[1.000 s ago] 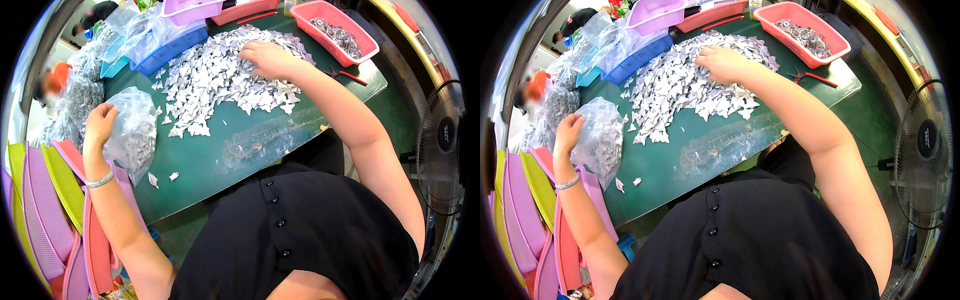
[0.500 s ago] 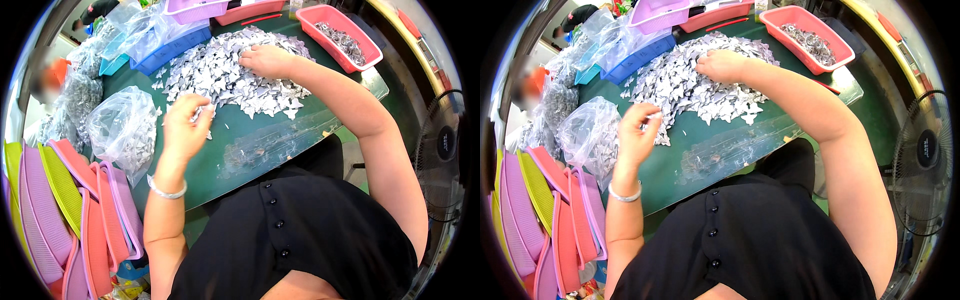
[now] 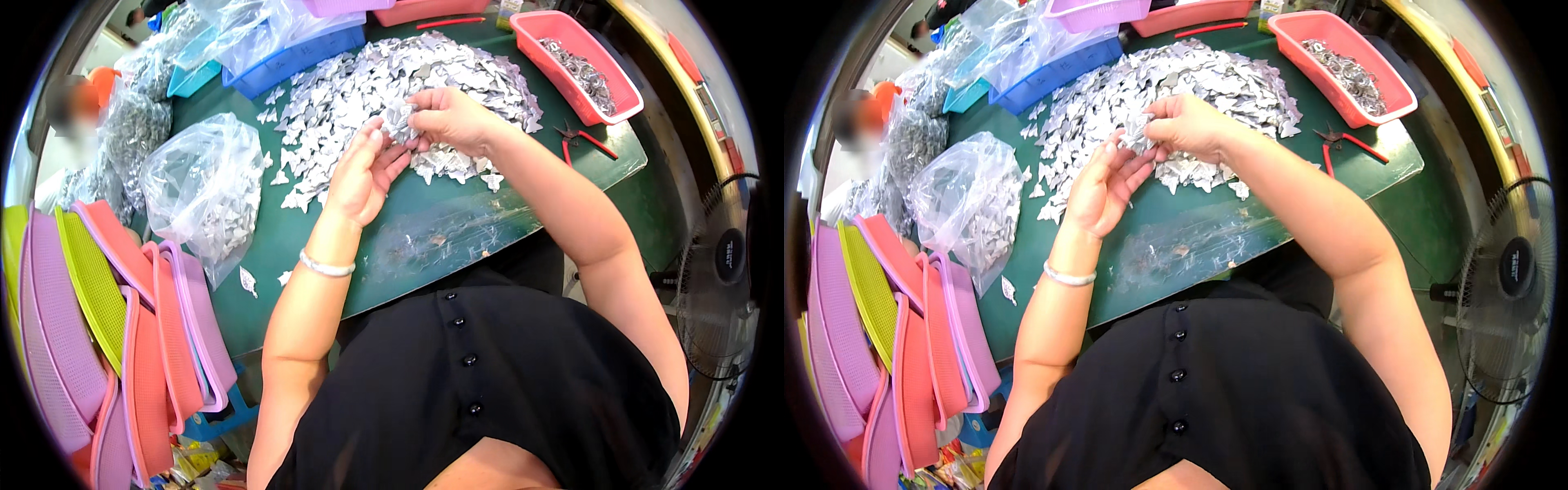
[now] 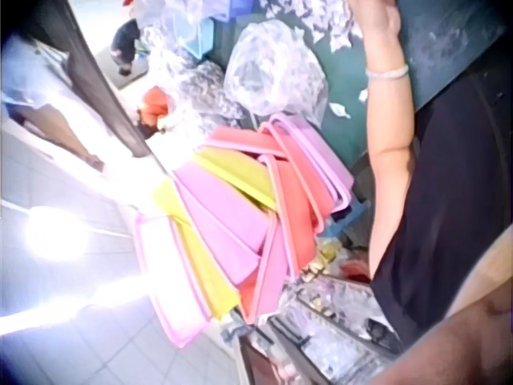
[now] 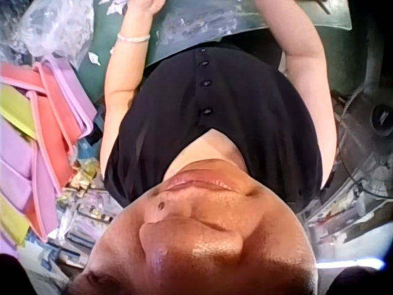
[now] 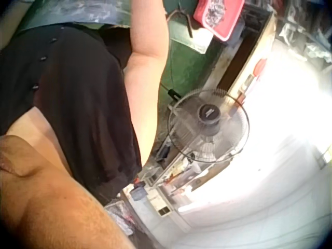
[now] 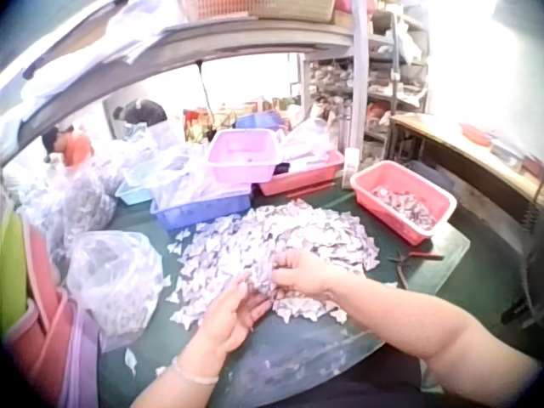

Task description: The person repeatedly picks up small silver star-shaped pieces and a small metal ring from a pile on a green table. They insert the ring into the center of each star piece and place the assembled unit into a clear plastic bag. The person continues this repetitive assembly process throughout the clip.

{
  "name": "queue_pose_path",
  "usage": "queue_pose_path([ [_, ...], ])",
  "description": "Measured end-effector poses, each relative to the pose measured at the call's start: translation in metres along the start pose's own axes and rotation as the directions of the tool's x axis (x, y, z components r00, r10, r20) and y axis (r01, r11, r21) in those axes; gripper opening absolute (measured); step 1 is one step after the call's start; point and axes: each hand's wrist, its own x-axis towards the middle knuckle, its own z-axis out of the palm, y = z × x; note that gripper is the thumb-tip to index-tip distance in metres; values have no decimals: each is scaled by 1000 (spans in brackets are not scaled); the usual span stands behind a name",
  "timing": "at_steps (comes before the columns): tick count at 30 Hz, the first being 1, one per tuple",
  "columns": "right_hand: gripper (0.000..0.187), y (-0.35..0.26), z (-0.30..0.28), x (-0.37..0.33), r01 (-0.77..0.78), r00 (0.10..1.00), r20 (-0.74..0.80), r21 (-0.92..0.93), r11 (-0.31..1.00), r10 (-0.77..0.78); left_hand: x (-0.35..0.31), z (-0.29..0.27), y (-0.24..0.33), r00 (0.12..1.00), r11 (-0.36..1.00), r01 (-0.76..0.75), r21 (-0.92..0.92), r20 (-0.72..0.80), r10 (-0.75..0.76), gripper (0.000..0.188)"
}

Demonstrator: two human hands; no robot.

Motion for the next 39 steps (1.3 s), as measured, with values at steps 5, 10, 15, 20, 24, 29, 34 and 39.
queue_pose_path([
  [5, 29, 12, 21, -10, -65, 996, 68, 203, 977, 52, -4, -10, 1, 996, 978, 83, -189, 29, -79, 31],
  [10, 33, 14, 23, -13, -99, 995, 58, 312, 945, 85, -15, -15, 3, 998, 977, 55, -208, 49, -46, 33],
  [15, 27, 17, 25, -14, -34, 999, -28, 248, 968, 42, -18, -15, 5, 1000, 989, 11, -144, -6, -12, 32],
  [20, 20, 26, 21, -11, -29, 998, -52, 139, 990, 36, -18, -18, 3, 998, 990, 45, -136, -26, -49, 32],
  [24, 19, 23, 19, -15, -39, 995, -84, 199, 979, 57, -15, -23, 3, 997, 970, 72, -232, -10, -77, 31],
  [29, 13, 18, 20, -17, -57, 992, -92, 237, 970, 81, -15, -25, 3, 995, 942, 98, -320, 57, -84, 32],
  [34, 19, 19, 20, -18, -48, 994, -78, 267, 963, 71, -15, -25, 3, 994, 924, 105, -367, 76, -82, 32],
  [39, 18, 25, 17, -16, -66, 995, -45, 347, 935, 86, -15, -21, 2, 993, 951, 113, -288, 56, -101, 32],
])
